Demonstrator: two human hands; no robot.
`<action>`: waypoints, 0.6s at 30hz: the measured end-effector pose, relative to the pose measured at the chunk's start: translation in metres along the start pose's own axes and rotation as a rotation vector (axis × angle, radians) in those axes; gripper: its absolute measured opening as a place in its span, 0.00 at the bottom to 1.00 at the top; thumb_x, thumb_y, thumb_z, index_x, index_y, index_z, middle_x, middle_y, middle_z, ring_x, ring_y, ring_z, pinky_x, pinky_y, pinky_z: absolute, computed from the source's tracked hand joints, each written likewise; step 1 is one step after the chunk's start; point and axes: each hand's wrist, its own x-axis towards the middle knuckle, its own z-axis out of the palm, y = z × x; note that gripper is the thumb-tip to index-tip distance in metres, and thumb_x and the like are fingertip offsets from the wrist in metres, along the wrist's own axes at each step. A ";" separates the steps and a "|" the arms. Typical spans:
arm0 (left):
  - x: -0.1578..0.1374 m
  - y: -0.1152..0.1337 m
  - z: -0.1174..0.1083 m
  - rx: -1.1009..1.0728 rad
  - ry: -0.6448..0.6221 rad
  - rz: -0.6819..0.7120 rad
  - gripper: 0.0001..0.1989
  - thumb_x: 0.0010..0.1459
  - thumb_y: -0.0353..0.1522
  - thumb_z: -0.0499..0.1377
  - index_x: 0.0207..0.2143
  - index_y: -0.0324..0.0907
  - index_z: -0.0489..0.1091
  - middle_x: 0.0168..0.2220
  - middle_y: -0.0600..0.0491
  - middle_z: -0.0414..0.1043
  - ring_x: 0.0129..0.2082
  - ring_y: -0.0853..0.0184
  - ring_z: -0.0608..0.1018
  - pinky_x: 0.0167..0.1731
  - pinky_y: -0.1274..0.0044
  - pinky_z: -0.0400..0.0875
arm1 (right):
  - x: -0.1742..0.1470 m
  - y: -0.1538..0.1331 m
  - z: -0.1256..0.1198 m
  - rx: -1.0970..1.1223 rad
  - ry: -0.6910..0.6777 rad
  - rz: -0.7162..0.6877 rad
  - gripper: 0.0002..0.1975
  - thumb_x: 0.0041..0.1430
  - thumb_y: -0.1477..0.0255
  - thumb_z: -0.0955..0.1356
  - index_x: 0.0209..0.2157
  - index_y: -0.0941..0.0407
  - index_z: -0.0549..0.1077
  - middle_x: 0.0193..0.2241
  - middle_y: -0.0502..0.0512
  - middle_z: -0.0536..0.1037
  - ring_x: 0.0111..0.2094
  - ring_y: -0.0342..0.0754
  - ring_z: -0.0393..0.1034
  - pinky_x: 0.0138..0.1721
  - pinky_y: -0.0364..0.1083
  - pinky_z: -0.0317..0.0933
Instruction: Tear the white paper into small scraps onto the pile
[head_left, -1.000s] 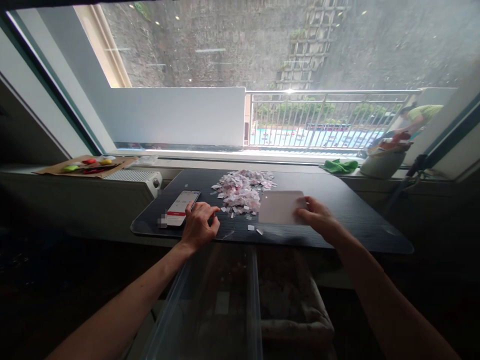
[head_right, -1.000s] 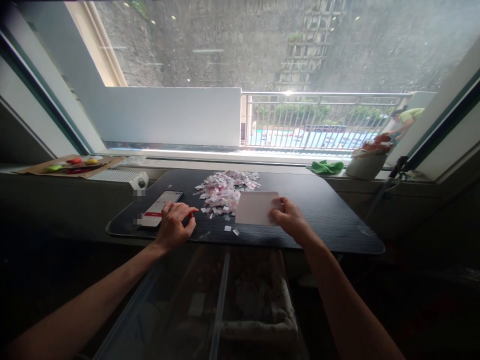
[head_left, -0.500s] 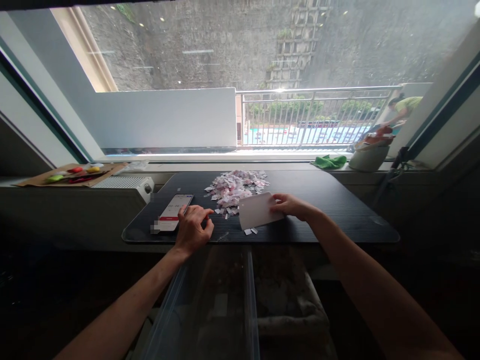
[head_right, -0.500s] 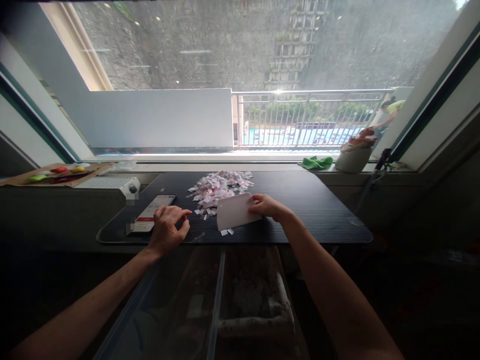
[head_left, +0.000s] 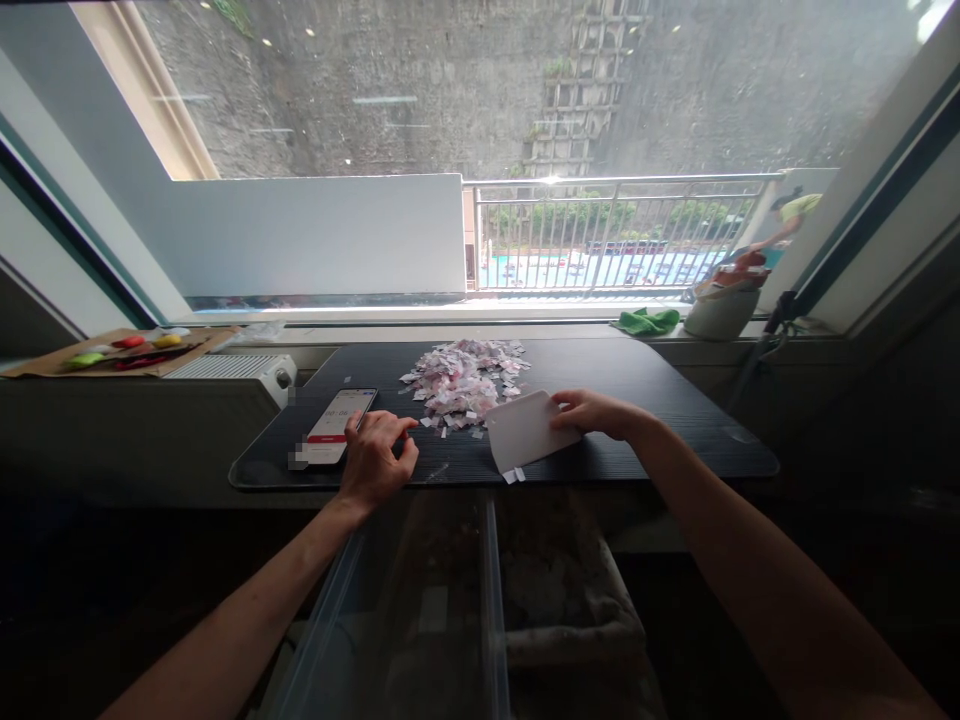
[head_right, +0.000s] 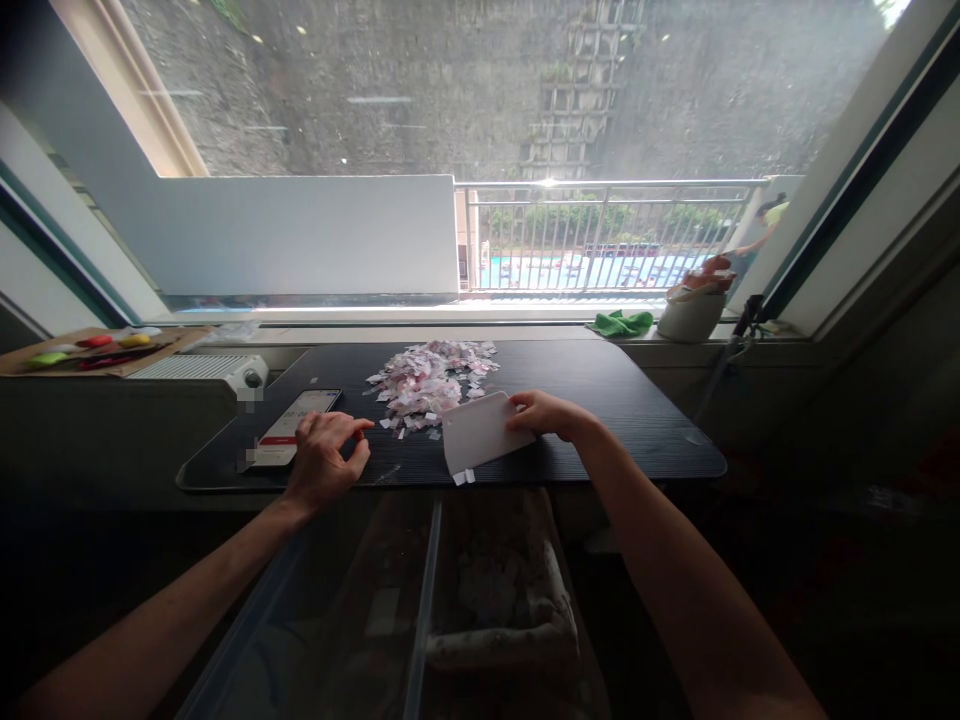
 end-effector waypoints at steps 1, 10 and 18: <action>0.000 0.000 0.000 -0.001 0.002 0.001 0.10 0.52 0.30 0.52 0.35 0.44 0.71 0.30 0.52 0.73 0.42 0.59 0.72 0.56 0.58 0.50 | -0.001 0.001 -0.001 0.005 -0.005 0.001 0.15 0.35 0.74 0.74 0.32 0.56 0.74 0.23 0.48 0.76 0.23 0.42 0.67 0.21 0.39 0.56; 0.000 -0.001 0.000 0.008 0.006 0.011 0.10 0.53 0.30 0.51 0.35 0.43 0.71 0.31 0.51 0.73 0.42 0.58 0.72 0.56 0.58 0.50 | -0.010 0.006 -0.006 0.097 -0.033 -0.023 0.17 0.36 0.74 0.73 0.33 0.57 0.73 0.25 0.49 0.77 0.26 0.44 0.69 0.25 0.40 0.60; 0.000 0.000 0.000 -0.005 0.000 -0.003 0.10 0.52 0.30 0.52 0.35 0.43 0.71 0.30 0.52 0.73 0.41 0.58 0.72 0.56 0.58 0.50 | -0.025 0.010 -0.018 0.134 -0.044 -0.020 0.17 0.36 0.73 0.73 0.34 0.57 0.73 0.26 0.50 0.78 0.26 0.44 0.69 0.25 0.40 0.59</action>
